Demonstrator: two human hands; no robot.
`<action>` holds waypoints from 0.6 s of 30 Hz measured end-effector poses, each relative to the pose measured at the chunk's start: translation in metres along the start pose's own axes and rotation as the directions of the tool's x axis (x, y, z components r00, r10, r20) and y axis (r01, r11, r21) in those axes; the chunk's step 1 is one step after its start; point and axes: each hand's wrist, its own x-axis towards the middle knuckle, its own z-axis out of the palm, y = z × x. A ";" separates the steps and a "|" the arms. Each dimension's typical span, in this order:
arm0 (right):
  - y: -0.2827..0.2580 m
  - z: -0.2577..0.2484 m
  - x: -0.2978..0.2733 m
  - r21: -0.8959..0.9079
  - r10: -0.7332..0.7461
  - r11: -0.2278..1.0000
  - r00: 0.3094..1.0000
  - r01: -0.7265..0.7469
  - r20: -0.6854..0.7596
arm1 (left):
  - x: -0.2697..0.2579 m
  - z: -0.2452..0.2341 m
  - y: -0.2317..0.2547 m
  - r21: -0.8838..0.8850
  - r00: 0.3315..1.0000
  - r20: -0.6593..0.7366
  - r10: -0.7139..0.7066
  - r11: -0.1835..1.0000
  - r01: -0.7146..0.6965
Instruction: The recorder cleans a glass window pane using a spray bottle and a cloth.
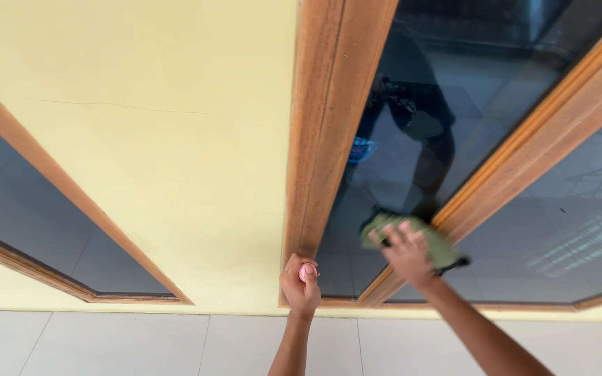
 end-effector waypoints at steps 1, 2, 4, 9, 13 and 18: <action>-0.035 0.029 -0.018 0.135 -0.075 0.988 0.997 0.075 -0.006 | 0.003 -0.003 -0.001 -0.001 1.000 -0.012 0.011 1.000 -0.011; -0.070 0.058 -0.035 0.265 -0.150 0.952 0.988 0.150 -0.022 | 0.007 -0.005 -0.002 -0.001 0.999 -0.024 0.023 1.000 -0.023; -0.106 0.058 -0.023 0.196 -0.273 0.943 0.962 0.269 -0.008 | 0.004 -0.011 -0.009 0.034 0.998 -0.019 0.054 0.998 -0.054; -0.116 0.034 0.011 -0.116 -0.736 0.627 0.635 0.770 0.236 | 0.010 -0.013 -0.008 0.115 0.995 0.026 0.096 0.988 -0.099; -0.022 -0.021 0.065 -0.183 -0.536 0.829 0.844 0.529 0.013 | 0.029 0.003 0.023 0.164 0.999 0.002 -0.054 0.985 0.053; 0.051 -0.138 0.199 -0.042 0.008 0.999 0.967 -0.019 -0.255 | 0.064 0.029 0.091 0.183 0.998 0.046 -0.046 0.982 0.037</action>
